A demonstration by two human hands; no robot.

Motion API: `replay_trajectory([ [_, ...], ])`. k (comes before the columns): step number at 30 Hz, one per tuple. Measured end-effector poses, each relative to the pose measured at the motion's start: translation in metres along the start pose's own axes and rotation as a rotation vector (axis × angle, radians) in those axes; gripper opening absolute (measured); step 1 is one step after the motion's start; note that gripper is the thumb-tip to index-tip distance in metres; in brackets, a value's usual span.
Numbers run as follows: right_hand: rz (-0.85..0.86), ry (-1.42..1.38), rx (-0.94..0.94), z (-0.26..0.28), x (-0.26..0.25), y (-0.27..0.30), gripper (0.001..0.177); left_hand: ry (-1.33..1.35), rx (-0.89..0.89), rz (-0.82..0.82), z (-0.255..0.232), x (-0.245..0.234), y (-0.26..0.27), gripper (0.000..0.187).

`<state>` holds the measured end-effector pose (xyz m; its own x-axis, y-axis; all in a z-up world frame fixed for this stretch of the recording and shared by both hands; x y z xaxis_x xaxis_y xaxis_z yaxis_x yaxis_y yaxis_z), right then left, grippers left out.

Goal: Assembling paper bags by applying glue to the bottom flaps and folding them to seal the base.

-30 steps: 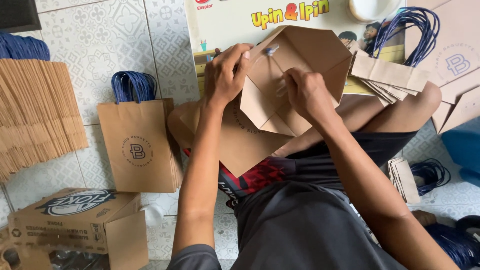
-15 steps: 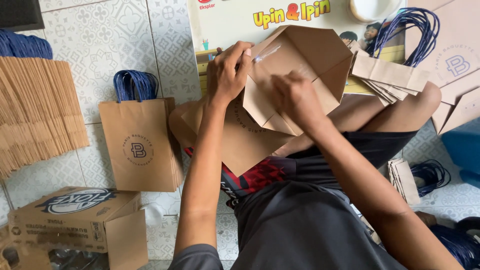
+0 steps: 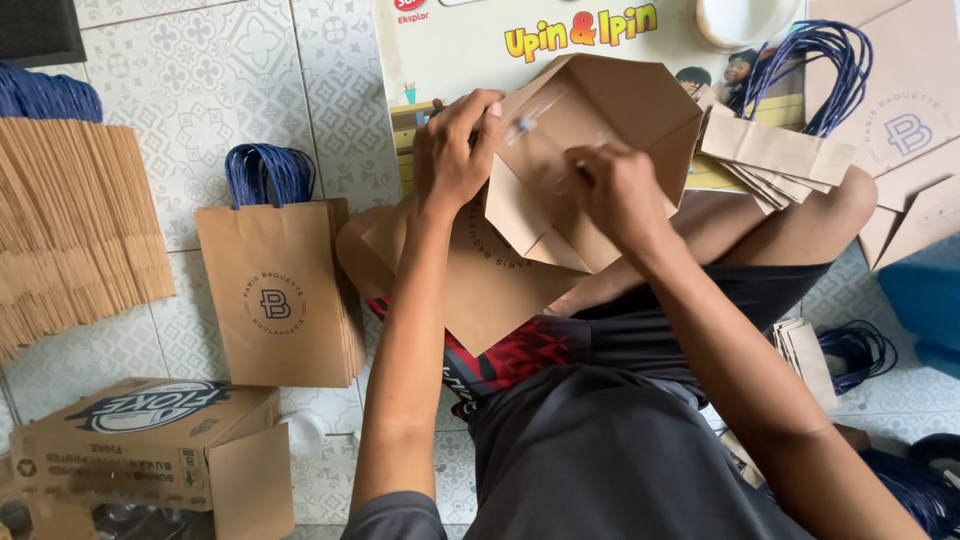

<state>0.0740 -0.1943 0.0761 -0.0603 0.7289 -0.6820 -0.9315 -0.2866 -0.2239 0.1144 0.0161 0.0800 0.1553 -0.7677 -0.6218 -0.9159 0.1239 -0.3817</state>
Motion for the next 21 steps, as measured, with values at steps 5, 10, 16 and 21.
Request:
replay_trajectory([
  [5, -0.069, 0.137, -0.023, 0.008, 0.005, 0.006, 0.006, -0.002, -0.005, -0.006, -0.006, -0.004, 0.0, 0.021],
  [10, 0.02, 0.162, -0.165, 0.014, 0.013, -0.003, 0.008, -0.006, -0.01, -0.004, -0.005, -0.003, -0.001, 0.023],
  [16, -0.143, 0.144, -0.043, -0.007, -0.001, -0.017, 0.013, -0.031, 0.0, -0.02, -0.005, -0.002, -0.002, 0.024],
  [21, 0.007, 0.062, -0.178, 0.033, 0.014, -0.005, 0.003, -0.014, -0.003, 0.012, -0.002, -0.001, 0.001, 0.026],
])
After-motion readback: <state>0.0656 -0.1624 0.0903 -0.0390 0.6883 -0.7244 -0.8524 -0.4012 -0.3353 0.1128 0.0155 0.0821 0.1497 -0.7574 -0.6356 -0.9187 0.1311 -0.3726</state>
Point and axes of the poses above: each hand's wrist, its own y-axis away from the middle knuckle, its own x-axis out of the palm, z = x × y, the point moved 2 cm from there along -y, towards the middle knuckle
